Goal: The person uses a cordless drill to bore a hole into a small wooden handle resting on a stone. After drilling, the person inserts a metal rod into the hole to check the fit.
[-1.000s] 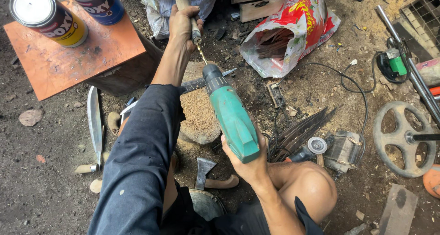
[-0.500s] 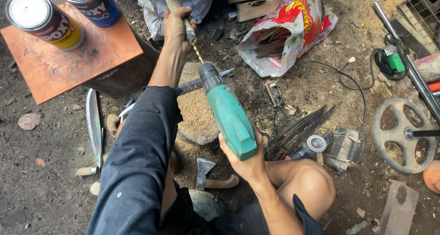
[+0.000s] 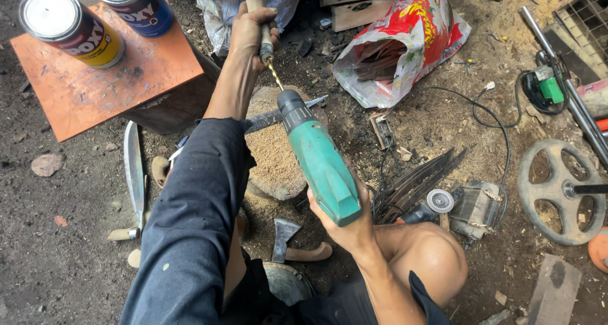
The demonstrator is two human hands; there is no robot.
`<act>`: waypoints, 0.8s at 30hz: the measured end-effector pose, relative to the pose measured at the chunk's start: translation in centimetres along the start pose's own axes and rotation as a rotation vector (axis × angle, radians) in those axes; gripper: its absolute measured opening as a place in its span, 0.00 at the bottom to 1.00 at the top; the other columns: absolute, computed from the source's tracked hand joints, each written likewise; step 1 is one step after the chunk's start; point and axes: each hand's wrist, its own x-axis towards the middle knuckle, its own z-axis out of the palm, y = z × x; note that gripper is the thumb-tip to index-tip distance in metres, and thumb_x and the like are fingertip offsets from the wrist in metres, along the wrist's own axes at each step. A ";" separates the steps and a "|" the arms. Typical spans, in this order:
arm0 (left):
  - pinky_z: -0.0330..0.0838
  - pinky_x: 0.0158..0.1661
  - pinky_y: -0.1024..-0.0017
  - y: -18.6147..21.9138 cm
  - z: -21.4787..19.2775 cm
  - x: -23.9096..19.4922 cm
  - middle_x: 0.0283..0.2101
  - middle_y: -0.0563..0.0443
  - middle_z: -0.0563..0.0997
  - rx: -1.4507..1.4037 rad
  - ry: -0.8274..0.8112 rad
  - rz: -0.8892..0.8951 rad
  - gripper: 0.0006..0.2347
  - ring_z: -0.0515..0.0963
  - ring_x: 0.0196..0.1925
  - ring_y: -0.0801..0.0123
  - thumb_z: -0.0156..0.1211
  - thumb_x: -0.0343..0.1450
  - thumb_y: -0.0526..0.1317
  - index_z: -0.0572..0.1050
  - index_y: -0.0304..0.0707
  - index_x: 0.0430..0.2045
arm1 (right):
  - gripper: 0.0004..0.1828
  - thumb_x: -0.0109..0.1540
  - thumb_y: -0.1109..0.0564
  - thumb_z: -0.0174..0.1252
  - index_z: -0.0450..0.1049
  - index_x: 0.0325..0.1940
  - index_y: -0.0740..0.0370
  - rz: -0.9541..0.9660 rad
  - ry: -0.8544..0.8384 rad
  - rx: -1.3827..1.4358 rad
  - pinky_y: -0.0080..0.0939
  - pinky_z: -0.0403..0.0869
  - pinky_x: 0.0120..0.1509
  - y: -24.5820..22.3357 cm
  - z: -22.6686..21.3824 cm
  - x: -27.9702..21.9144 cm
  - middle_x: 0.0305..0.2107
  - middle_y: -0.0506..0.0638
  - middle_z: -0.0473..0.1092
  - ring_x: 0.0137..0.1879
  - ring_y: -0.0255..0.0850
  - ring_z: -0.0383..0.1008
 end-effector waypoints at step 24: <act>0.70 0.15 0.78 2.5 0.4 -1.4 0.25 0.48 0.74 -0.041 -0.036 0.032 0.19 0.74 0.17 0.73 0.59 0.70 0.27 0.61 0.33 0.53 | 0.46 0.52 0.66 0.70 0.58 0.72 0.69 -0.208 -0.096 -0.009 0.42 0.80 0.56 0.0 0.5 0.3 0.44 0.57 0.79 0.49 0.45 0.84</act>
